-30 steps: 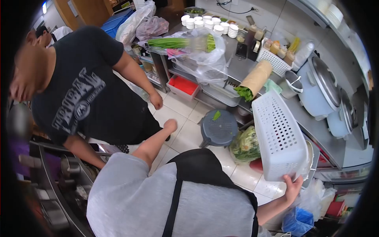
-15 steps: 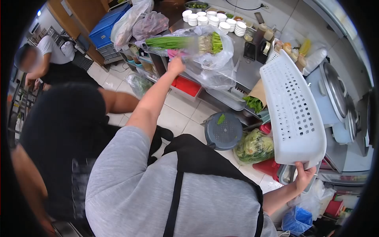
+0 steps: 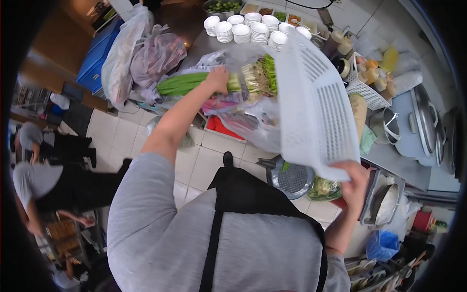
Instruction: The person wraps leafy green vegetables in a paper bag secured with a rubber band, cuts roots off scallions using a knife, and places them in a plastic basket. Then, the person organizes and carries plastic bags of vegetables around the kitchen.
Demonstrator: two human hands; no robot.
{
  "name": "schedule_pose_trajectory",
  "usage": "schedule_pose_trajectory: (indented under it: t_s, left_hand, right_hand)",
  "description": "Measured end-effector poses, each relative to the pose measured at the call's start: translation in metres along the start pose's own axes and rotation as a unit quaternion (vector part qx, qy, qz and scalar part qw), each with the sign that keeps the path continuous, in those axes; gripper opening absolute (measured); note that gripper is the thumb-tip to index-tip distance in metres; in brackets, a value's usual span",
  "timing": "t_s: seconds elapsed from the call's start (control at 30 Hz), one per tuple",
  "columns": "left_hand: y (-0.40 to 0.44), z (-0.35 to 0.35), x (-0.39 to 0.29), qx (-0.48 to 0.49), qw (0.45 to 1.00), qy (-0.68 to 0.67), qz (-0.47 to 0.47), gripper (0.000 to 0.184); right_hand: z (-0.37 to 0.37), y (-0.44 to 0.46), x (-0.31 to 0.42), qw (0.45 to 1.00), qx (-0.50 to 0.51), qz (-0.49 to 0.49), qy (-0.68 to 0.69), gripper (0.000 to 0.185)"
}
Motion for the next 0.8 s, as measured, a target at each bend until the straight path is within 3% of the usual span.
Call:
schedule_pose_trajectory:
  t_s: [0.1, 0.27, 0.43, 0.5, 0.53, 0.67, 0.73, 0.8]
  left_hand:
    - [0.000, -0.003, -0.001, 0.023, 0.999, -0.025, 0.026, 0.080]
    - [0.022, 0.007, 0.005, 0.071, 0.994, -0.070, 0.054, 0.079]
    - [0.040, 0.010, 0.023, 0.128, 0.970, -0.163, 0.126, 0.077]
    - [0.034, -0.001, 0.027, 0.155, 0.918, -0.310, 0.194, 0.078]
    - [0.043, 0.006, 0.032, 0.155, 0.918, -0.313, 0.188, 0.078]
    - [0.029, 0.005, 0.023, 0.092, 0.944, -0.250, 0.195, 0.080]
    - [0.014, -0.011, 0.022, -0.010, 0.976, -0.184, 0.114, 0.079]
    - [0.002, -0.019, 0.004, -0.042, 0.983, -0.138, 0.113, 0.073]
  right_hand:
    - [0.069, 0.078, -0.006, 0.990, 0.032, -0.021, -0.132, 0.031]
    - [0.157, 0.107, -0.042, 0.965, 0.090, -0.009, -0.244, 0.022]
    - [0.165, 0.112, -0.037, 0.963, 0.095, 0.013, -0.251, 0.021]
    - [0.163, 0.111, -0.044, 0.962, 0.102, 0.026, -0.250, 0.023]
    - [0.161, 0.113, -0.043, 0.963, 0.105, 0.022, -0.248, 0.023]
    - [0.160, 0.113, -0.044, 0.964, 0.100, 0.039, -0.242, 0.023]
    - [0.160, 0.112, -0.043, 0.964, 0.099, 0.047, -0.243, 0.023]
    - [0.162, 0.114, -0.041, 0.962, 0.098, 0.053, -0.251, 0.022]
Point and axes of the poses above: each hand's wrist, its own y-axis towards the middle knuckle, its own z-axis out of the palm, x = y × z, the point moved 10 cm from there along y, towards the middle knuckle, and after that the axes turned 11 degrees about x, right-handed, at the moved point
